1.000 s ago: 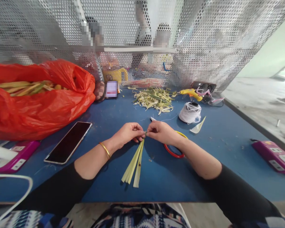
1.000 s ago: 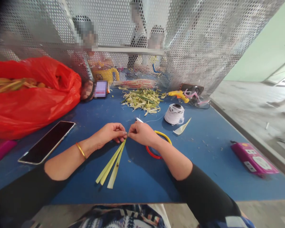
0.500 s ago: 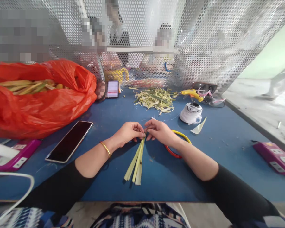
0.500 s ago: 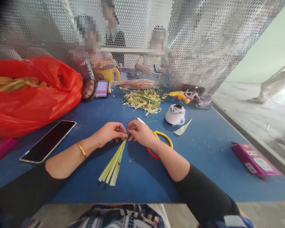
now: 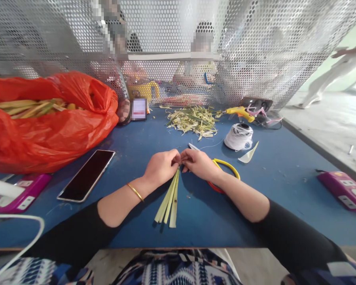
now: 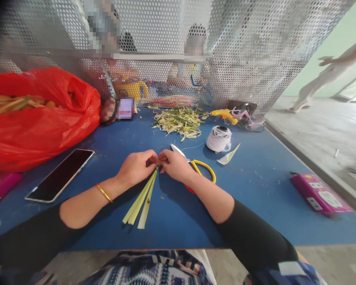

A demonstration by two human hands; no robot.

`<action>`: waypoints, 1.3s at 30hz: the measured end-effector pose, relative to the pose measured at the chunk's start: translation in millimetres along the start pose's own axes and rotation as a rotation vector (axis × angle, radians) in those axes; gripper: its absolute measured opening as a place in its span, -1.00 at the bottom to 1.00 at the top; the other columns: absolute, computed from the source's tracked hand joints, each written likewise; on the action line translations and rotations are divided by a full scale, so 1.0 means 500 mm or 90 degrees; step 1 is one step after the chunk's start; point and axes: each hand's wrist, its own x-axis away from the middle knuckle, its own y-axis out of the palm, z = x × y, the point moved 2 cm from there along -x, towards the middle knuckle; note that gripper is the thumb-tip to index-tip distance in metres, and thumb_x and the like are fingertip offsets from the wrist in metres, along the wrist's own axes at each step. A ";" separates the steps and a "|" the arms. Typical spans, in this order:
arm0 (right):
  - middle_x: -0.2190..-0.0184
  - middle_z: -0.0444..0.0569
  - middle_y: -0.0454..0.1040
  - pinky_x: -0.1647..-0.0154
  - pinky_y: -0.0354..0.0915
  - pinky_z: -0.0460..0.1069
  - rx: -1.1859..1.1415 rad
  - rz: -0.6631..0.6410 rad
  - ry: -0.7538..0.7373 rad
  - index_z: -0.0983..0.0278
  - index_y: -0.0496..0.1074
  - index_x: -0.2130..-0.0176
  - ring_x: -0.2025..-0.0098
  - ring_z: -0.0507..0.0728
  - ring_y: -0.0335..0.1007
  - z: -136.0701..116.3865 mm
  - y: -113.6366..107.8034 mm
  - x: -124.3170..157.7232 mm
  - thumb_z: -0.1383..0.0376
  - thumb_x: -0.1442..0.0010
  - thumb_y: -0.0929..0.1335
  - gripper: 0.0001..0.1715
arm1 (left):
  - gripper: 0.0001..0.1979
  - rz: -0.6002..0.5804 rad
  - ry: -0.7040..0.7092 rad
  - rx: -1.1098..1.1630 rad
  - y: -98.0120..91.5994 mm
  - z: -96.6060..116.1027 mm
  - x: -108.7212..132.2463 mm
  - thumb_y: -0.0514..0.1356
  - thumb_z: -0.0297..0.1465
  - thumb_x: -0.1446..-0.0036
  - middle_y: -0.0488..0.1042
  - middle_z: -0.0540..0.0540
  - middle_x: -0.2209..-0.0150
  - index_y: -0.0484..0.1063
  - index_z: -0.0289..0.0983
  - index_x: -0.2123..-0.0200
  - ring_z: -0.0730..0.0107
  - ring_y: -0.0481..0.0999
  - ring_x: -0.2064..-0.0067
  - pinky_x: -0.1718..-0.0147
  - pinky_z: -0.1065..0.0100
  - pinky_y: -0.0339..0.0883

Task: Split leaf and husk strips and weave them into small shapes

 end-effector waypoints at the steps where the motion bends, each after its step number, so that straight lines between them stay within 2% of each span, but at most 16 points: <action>1: 0.47 -0.21 0.49 0.37 0.34 -0.07 0.006 0.003 -0.002 0.27 0.37 0.34 0.47 -0.03 0.47 0.000 0.001 0.000 0.59 -0.02 0.23 -0.72 | -0.86 0.005 0.004 -0.027 0.001 0.002 0.003 0.13 -0.53 -0.01 0.58 -0.05 0.35 0.42 -0.21 0.36 0.30 0.53 0.30 0.35 0.38 0.25; 7: 0.40 -0.18 0.54 0.39 0.34 -0.10 0.026 0.017 0.004 0.26 0.40 0.30 0.47 -0.03 0.49 0.002 0.003 -0.002 0.58 -0.04 0.26 -0.71 | -0.85 0.022 0.062 -0.222 0.006 0.011 0.011 0.08 -0.49 -0.12 0.55 -0.15 0.33 0.46 -0.25 0.32 0.19 0.51 0.25 0.37 0.32 0.18; 12: 0.49 -0.22 0.53 0.36 0.34 -0.11 0.047 0.018 -0.003 0.25 0.43 0.32 0.47 -0.03 0.49 0.001 0.003 -0.001 0.55 -0.07 0.28 -0.75 | -0.80 0.027 0.107 -0.282 0.008 0.008 0.010 0.07 -0.47 -0.18 0.53 -0.19 0.40 0.50 -0.29 0.36 0.19 0.51 0.30 0.40 0.30 0.18; 15: 0.57 -0.25 0.49 0.36 0.32 -0.12 0.045 0.016 -0.012 0.26 0.45 0.35 0.49 -0.04 0.48 0.000 0.002 -0.001 0.56 -0.05 0.28 -0.74 | -0.81 0.045 0.126 -0.266 0.008 0.004 0.008 0.09 -0.47 -0.19 0.55 -0.16 0.38 0.51 -0.29 0.36 0.22 0.51 0.30 0.39 0.31 0.20; 18: 0.56 -0.26 0.47 0.38 0.31 -0.14 -0.004 0.009 -0.013 0.26 0.46 0.39 0.51 -0.06 0.45 0.005 0.002 -0.004 0.58 0.00 0.29 -0.73 | -0.84 0.073 0.127 -0.220 0.007 0.001 0.007 0.13 -0.47 -0.16 0.57 -0.11 0.37 0.52 -0.27 0.37 0.27 0.53 0.30 0.39 0.34 0.21; 21: 0.59 -0.26 0.44 0.45 0.28 -0.13 -0.065 0.011 0.008 0.27 0.46 0.41 0.55 -0.06 0.40 0.013 0.002 -0.010 0.54 0.00 0.33 -0.80 | -0.87 0.101 0.122 -0.163 0.004 -0.001 0.007 0.17 -0.49 -0.12 0.59 -0.06 0.37 0.53 -0.24 0.39 0.31 0.53 0.31 0.39 0.37 0.22; 25: 0.67 -0.24 0.41 0.52 0.23 -0.11 -0.074 0.022 0.048 0.28 0.45 0.47 0.59 -0.05 0.31 0.020 0.000 -0.015 0.46 -0.03 0.36 -0.90 | -0.88 0.110 0.104 -0.097 0.002 -0.003 0.005 0.19 -0.50 -0.08 0.59 -0.03 0.38 0.53 -0.23 0.41 0.35 0.52 0.32 0.36 0.39 0.22; 29: 0.66 -0.22 0.44 0.49 0.26 -0.12 -0.098 0.030 0.065 0.28 0.39 0.50 0.57 -0.04 0.34 0.021 -0.004 -0.017 0.51 -0.03 0.33 -0.83 | -0.90 0.089 0.064 -0.038 -0.002 -0.009 -0.001 0.21 -0.49 -0.06 0.59 -0.01 0.40 0.53 -0.22 0.42 0.39 0.51 0.36 0.38 0.41 0.21; 35: 0.62 -0.18 0.41 0.45 0.30 -0.12 -0.055 -0.020 0.055 0.28 0.30 0.53 0.53 -0.02 0.36 0.022 -0.012 -0.017 0.56 -0.04 0.27 -0.77 | -0.86 0.015 0.014 -0.006 -0.015 -0.013 -0.011 0.18 -0.42 -0.12 0.60 -0.01 0.37 0.54 -0.20 0.41 0.37 0.52 0.32 0.36 0.41 0.19; 37: 0.59 -0.17 0.38 0.40 0.29 -0.10 -0.014 -0.027 0.028 0.28 0.30 0.55 0.49 -0.01 0.36 0.020 -0.021 -0.015 0.59 0.02 0.26 -0.75 | -0.84 -0.008 -0.012 -0.011 -0.018 -0.015 -0.013 0.15 -0.38 -0.15 0.60 0.00 0.37 0.54 -0.19 0.39 0.35 0.52 0.32 0.37 0.40 0.19; 39: 0.52 -0.14 0.37 0.33 0.26 -0.09 0.095 -0.036 -0.041 0.29 0.32 0.57 0.41 0.01 0.35 0.014 -0.034 -0.011 0.61 0.07 0.26 -0.74 | -0.82 -0.016 -0.040 -0.043 -0.021 -0.017 -0.014 0.12 -0.35 -0.17 0.60 -0.01 0.37 0.53 -0.19 0.38 0.33 0.53 0.32 0.38 0.39 0.19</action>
